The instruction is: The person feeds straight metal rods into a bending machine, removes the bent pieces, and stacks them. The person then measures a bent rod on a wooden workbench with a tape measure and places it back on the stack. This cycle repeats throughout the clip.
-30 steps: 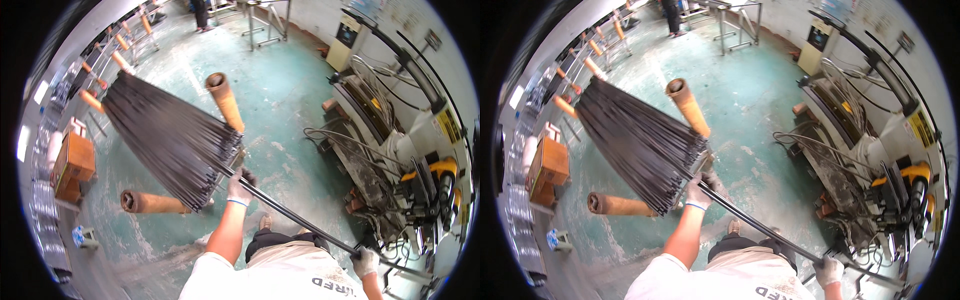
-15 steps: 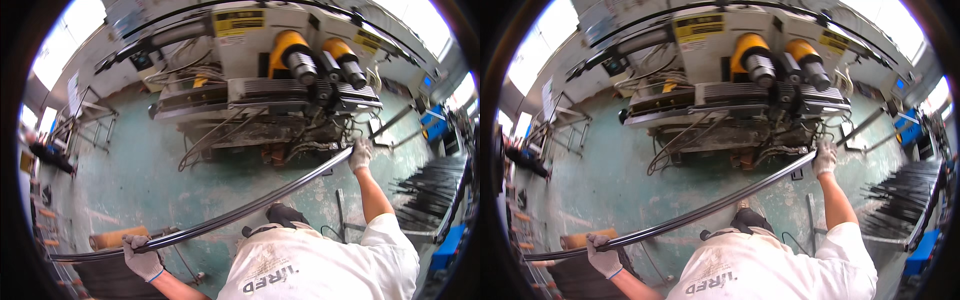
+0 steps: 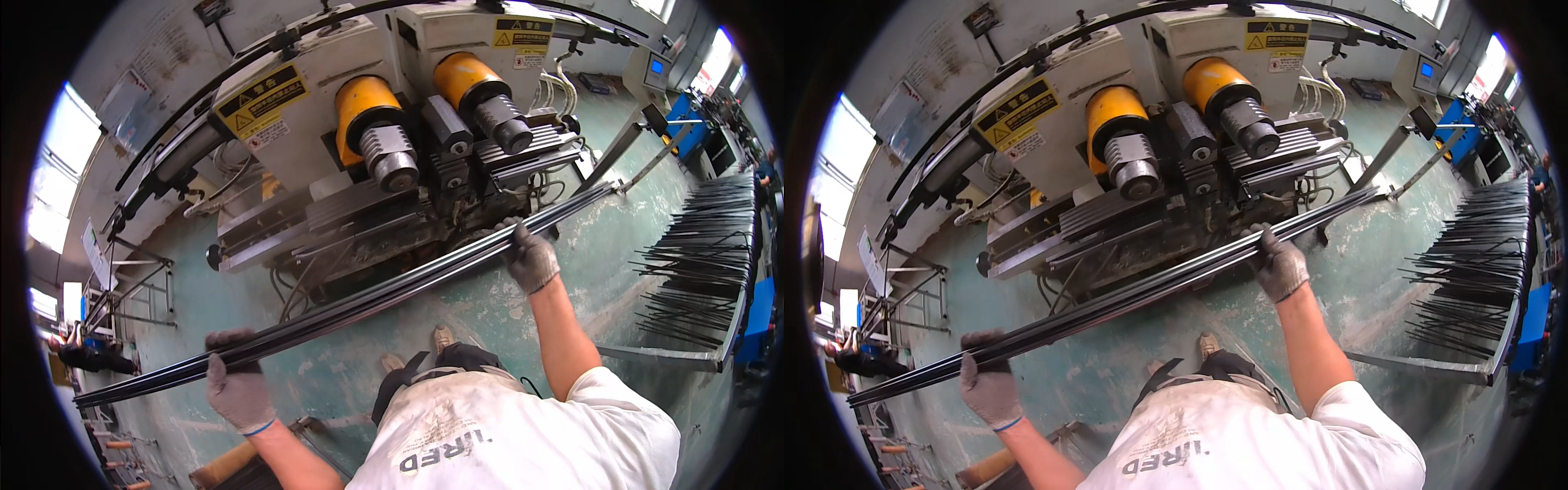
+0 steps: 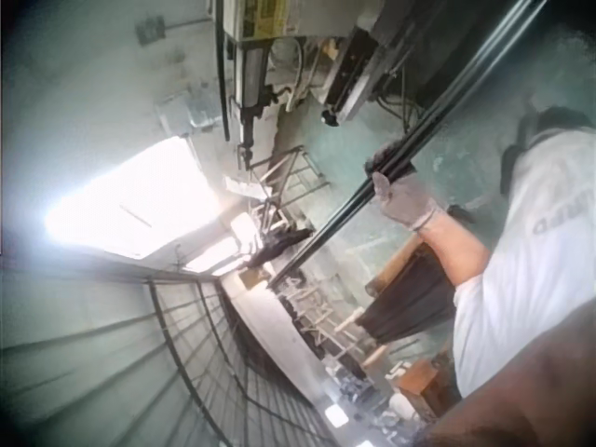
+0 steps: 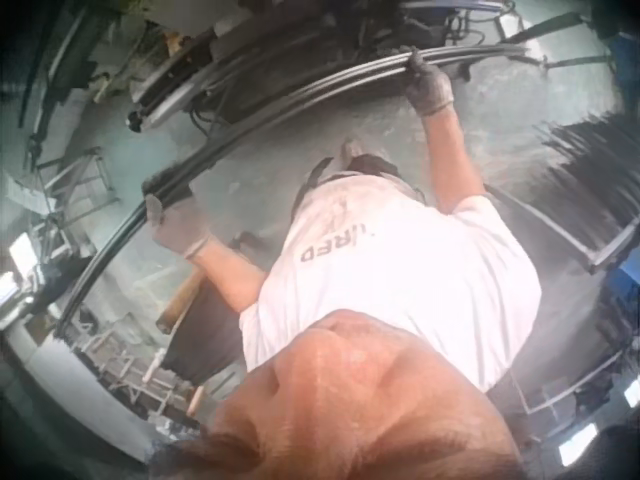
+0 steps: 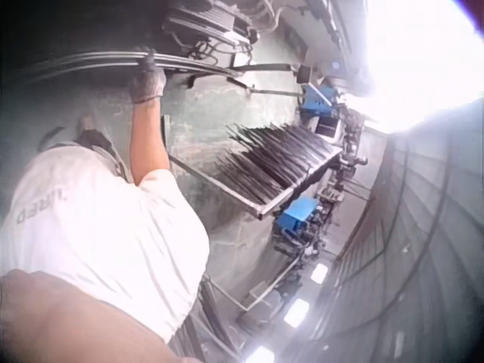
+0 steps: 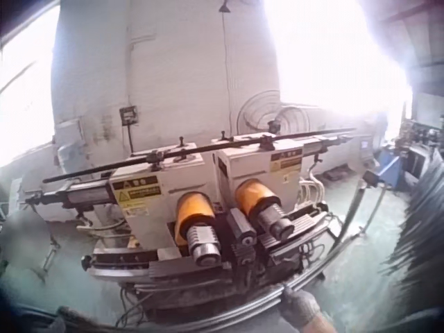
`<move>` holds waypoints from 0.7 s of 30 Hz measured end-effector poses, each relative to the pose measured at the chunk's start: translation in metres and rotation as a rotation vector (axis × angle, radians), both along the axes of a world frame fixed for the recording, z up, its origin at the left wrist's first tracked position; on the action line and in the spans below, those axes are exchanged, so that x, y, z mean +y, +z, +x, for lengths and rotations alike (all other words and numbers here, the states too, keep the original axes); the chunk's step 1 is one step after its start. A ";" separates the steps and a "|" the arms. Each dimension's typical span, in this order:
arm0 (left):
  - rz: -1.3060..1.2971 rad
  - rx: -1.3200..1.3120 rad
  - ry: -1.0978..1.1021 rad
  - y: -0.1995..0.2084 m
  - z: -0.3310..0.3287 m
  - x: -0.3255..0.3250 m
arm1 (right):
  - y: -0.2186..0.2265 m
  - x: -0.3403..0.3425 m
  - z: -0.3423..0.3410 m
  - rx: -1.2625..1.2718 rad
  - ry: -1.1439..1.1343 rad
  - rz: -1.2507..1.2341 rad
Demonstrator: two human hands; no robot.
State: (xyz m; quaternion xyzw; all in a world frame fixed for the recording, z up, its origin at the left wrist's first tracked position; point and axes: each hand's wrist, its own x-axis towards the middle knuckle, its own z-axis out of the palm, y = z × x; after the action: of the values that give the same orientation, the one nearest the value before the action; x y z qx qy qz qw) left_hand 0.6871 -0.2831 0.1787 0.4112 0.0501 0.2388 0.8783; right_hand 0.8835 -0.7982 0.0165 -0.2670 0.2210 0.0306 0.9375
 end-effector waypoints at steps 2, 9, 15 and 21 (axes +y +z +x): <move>0.063 -0.005 0.049 0.001 0.009 0.027 | 0.001 -0.017 0.019 -0.025 -0.099 -0.014; 0.056 0.229 0.089 -0.069 0.060 0.095 | 0.037 0.039 0.055 0.069 -0.248 -0.281; -0.315 0.382 0.000 -0.119 0.139 0.086 | 0.052 0.108 0.078 -0.104 -0.310 -0.220; -0.384 0.353 -0.218 -0.132 0.201 0.074 | 0.058 0.127 0.130 -0.143 -0.264 -0.035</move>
State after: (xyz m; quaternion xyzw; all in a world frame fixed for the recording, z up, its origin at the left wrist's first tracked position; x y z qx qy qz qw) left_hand 0.8884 -0.2088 0.0464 0.2753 0.2023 0.0535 0.9383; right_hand 1.0135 -0.6707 0.0743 -0.2532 0.1872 -0.1160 0.9420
